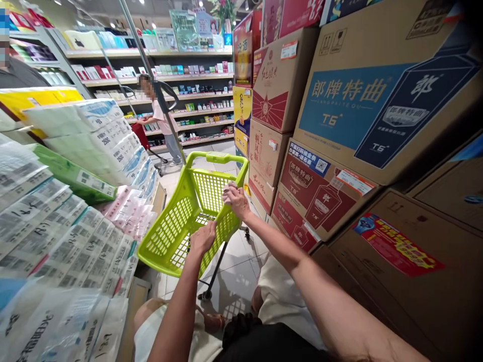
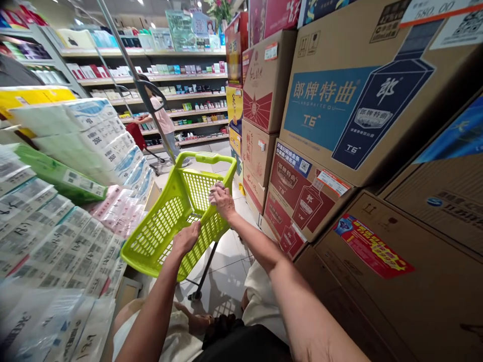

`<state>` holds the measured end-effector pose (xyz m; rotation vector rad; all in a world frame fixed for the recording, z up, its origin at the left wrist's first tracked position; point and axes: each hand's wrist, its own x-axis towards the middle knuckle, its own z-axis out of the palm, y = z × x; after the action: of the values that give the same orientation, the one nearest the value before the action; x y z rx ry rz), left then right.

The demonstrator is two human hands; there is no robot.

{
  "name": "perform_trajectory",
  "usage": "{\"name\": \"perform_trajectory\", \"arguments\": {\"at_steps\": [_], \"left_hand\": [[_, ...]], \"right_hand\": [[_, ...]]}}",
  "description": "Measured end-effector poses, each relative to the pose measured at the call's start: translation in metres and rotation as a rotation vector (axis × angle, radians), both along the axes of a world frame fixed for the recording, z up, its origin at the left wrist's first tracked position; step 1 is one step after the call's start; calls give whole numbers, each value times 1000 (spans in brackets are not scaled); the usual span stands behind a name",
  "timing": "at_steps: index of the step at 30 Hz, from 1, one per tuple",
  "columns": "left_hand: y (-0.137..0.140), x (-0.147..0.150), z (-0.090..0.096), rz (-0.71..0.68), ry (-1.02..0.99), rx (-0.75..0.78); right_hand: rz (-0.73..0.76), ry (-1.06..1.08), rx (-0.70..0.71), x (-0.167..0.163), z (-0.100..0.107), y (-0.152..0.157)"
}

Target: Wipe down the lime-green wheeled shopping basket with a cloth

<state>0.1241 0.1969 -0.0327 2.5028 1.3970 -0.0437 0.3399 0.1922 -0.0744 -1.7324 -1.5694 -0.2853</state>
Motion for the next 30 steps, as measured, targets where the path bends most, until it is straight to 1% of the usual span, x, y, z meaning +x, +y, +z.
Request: {"name": "perform_trajectory", "arguments": {"at_steps": [3,4,7,8,11,12,13,15,16,17,20,21,22,24,25,28,29,30], "left_hand": [[-9,-16,0,29,27,16],[-12,-21,-2,40,23,19],[-20,-35,-10,80,14,27],[-22,-39,-13,96,10,29],[-28,-49,-20,138,-1,27],[-30,-51,-21,148,-2,30],[-32,-54,-23,155,-1,38],[-36,-59,-24,160,0,68],[-38,-61,-25,159,-4,86],[-40,-63,-26,157,-11,103],[-45,-72,-30,161,-48,143],[-46,-75,-32,168,-63,159],[-48,-78,-35,176,-81,177],[-50,-83,-39,199,-119,218],[-51,-86,-41,213,-139,238],[-53,-92,-48,257,-184,277],[-53,-94,-50,268,-197,285],[-54,-96,-52,281,-211,290]], "right_hand": [[181,-126,-48,-1,4,0],[187,-127,-52,-2,4,-1],[31,-4,-33,-8,0,-4],[28,11,-29,-11,-2,-5],[203,-70,-49,-22,-8,-9],[222,-85,-48,-24,-9,-11],[198,-78,-38,-26,-9,-12],[102,-35,-2,-30,-10,-14],[94,-29,12,-34,-10,-16],[129,-40,16,-37,-11,-17],[293,-108,-24,-50,-12,-18],[303,-116,-37,-54,-13,-19],[278,-109,-41,-58,-13,-19],[213,-74,-16,-69,-14,-21],[218,-67,4,-75,-15,-23],[378,-132,22,-88,-18,-30],[407,-159,14,-90,-18,-32],[398,-174,6,-91,-18,-35]]}}
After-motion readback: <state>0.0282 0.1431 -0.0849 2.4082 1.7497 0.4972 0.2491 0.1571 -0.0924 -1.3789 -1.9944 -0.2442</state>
